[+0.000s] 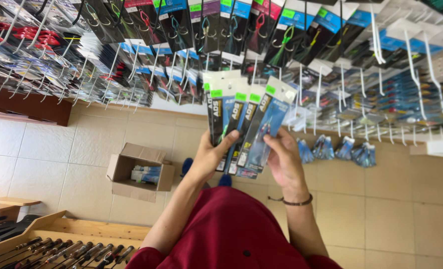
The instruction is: The person selects several packages of fishing hooks from a display rack, carries them to a cardboard box on the floor, and places them inside the box.
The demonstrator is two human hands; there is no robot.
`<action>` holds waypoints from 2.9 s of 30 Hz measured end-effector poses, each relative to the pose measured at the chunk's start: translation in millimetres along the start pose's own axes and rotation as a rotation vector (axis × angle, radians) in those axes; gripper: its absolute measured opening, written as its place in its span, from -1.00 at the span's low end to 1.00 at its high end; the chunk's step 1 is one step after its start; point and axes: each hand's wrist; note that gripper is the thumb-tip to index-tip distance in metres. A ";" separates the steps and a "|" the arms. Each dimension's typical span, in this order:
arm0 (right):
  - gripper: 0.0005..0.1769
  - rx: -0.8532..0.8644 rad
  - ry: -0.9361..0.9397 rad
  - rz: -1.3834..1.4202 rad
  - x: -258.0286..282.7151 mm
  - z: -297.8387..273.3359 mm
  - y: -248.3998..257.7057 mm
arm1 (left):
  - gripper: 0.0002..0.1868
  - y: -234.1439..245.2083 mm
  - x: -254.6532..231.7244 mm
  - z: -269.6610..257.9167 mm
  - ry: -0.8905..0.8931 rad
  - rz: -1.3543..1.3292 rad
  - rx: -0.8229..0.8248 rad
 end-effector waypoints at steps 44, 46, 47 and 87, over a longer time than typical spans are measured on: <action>-0.11 0.194 -0.038 -0.306 -31.9 -27.2 -22.3 | -0.40 35.3 15.8 -29.9 0.204 0.067 0.329; -0.10 0.230 -0.064 -0.298 -24.1 -32.3 -35.2 | -0.37 44.4 21.1 -30.4 0.227 0.006 0.365; -0.08 0.247 -0.102 -0.257 -23.3 -38.2 -40.0 | -0.37 47.2 20.6 -33.7 0.243 0.010 0.328; -0.45 -0.201 -0.766 0.359 -186.6 -45.7 -234.4 | -0.16 217.5 -88.8 4.6 -0.355 -0.445 -0.206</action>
Point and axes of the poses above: each hand's wrist, its own z-axis towards the middle knuckle, its own y-axis out of the back of the hand, x = y × z, and after that the axes turned 8 degrees about y, right-handed
